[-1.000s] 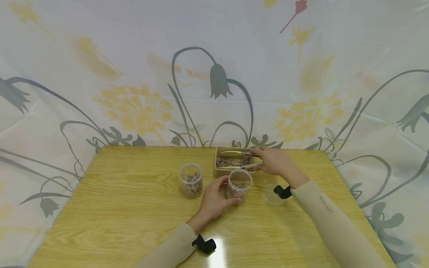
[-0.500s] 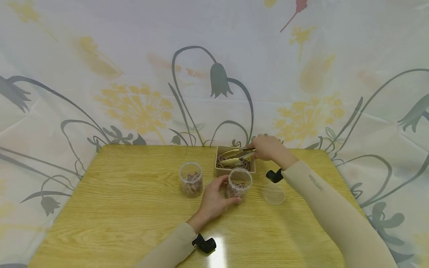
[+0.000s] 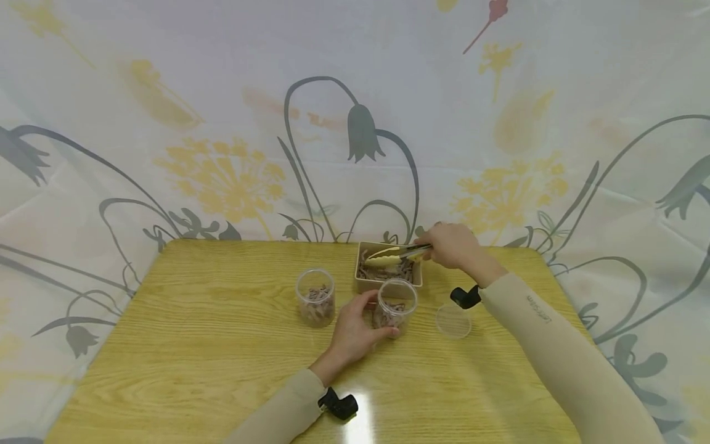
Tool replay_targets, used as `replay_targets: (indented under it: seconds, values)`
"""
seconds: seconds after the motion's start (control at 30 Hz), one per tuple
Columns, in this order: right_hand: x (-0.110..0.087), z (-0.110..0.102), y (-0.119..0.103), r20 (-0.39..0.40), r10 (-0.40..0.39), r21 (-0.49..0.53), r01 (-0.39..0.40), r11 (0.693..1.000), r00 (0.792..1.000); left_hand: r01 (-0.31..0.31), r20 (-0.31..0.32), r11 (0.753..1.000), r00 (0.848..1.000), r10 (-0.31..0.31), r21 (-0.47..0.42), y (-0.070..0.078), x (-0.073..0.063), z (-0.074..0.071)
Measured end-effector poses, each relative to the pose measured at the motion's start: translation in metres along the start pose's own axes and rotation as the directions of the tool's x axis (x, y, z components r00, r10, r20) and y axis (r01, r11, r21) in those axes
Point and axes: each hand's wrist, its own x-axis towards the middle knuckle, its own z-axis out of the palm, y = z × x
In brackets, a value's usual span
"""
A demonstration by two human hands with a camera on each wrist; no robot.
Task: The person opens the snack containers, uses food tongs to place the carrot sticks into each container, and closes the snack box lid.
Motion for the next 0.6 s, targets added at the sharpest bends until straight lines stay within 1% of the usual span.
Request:
replay_targets:
  seconds: [0.23, 0.37, 0.47, 0.6]
  values:
    - [-0.01, -0.007, 0.006, -0.017, 0.005, 0.066, -0.004, 0.998, 1.0, 0.007, 0.003, 1.0, 1.0, -0.007, -0.002, 0.0, 0.0, 0.0]
    - [-0.019, -0.014, 0.01, -0.026, 0.032, 0.135, -0.028, 0.99, 0.999, 0.015, 0.003, 1.0, 1.0, -0.015, 0.008, 0.001, 0.0, 0.001]
    - [-0.026, -0.021, 0.012, -0.032, 0.055, 0.176, -0.048, 0.983, 0.998, 0.027, -0.011, 0.999, 1.0, -0.026, 0.029, 0.002, 0.0, 0.001]
    - [-0.036, -0.032, 0.015, -0.053, 0.075, 0.207, -0.062, 0.976, 0.996, 0.043, -0.028, 0.998, 0.999, -0.042, 0.041, 0.004, 0.0, 0.001]
